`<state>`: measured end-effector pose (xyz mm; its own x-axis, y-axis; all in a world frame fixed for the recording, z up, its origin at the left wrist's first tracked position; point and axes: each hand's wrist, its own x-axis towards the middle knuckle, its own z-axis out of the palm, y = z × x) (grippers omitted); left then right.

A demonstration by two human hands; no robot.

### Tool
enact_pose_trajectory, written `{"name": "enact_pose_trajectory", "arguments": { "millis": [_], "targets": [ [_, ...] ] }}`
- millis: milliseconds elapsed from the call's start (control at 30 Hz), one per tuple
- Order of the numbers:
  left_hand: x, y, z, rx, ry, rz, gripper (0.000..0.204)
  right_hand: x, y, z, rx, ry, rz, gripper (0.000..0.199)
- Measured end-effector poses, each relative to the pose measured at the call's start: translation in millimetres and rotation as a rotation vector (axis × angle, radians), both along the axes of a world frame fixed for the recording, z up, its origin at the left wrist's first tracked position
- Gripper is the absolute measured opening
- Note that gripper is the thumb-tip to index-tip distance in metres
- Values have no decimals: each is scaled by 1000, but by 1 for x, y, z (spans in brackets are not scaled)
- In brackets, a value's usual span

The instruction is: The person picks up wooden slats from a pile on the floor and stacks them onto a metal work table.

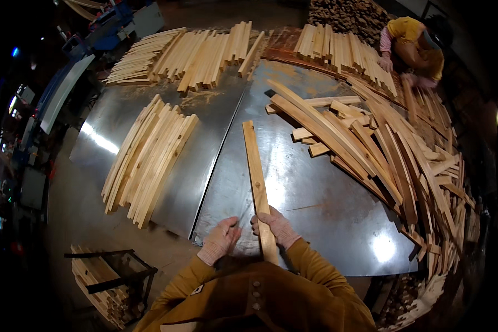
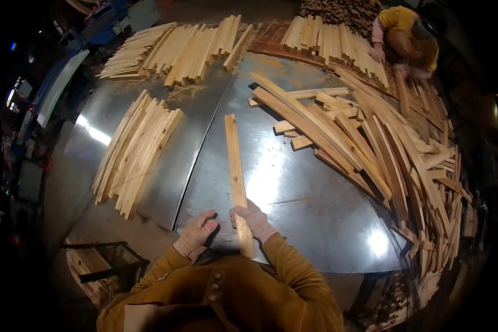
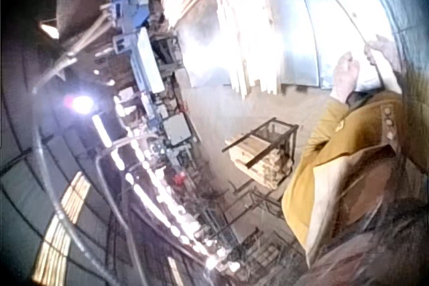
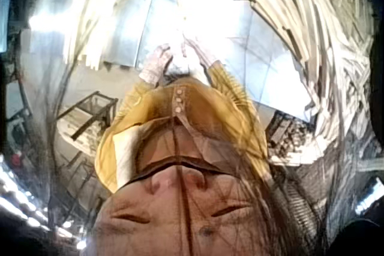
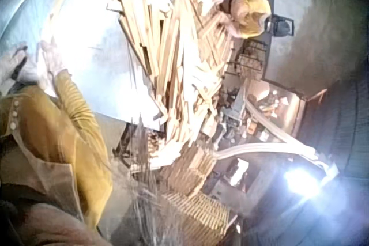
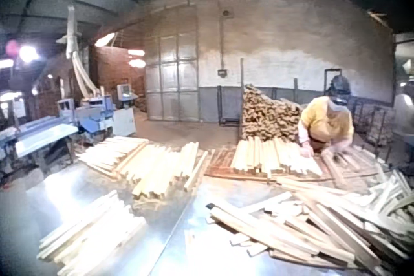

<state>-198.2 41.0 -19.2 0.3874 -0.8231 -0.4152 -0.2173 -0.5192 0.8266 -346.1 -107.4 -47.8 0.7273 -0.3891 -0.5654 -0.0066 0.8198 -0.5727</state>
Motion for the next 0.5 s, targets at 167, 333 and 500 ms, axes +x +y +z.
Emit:
{"name": "enact_pose_trajectory", "arguments": {
  "millis": [167,333,500],
  "targets": [
    [22,-43,-13,-112,682,107,58,-45,23,19,-257,27,75,43],
    [39,-155,18,-440,858,286,56,-48,62,115,-671,714,399,65],
    [6,-225,56,-432,850,218,23,-105,164,78,-950,337,-265,70]
  ]
}}
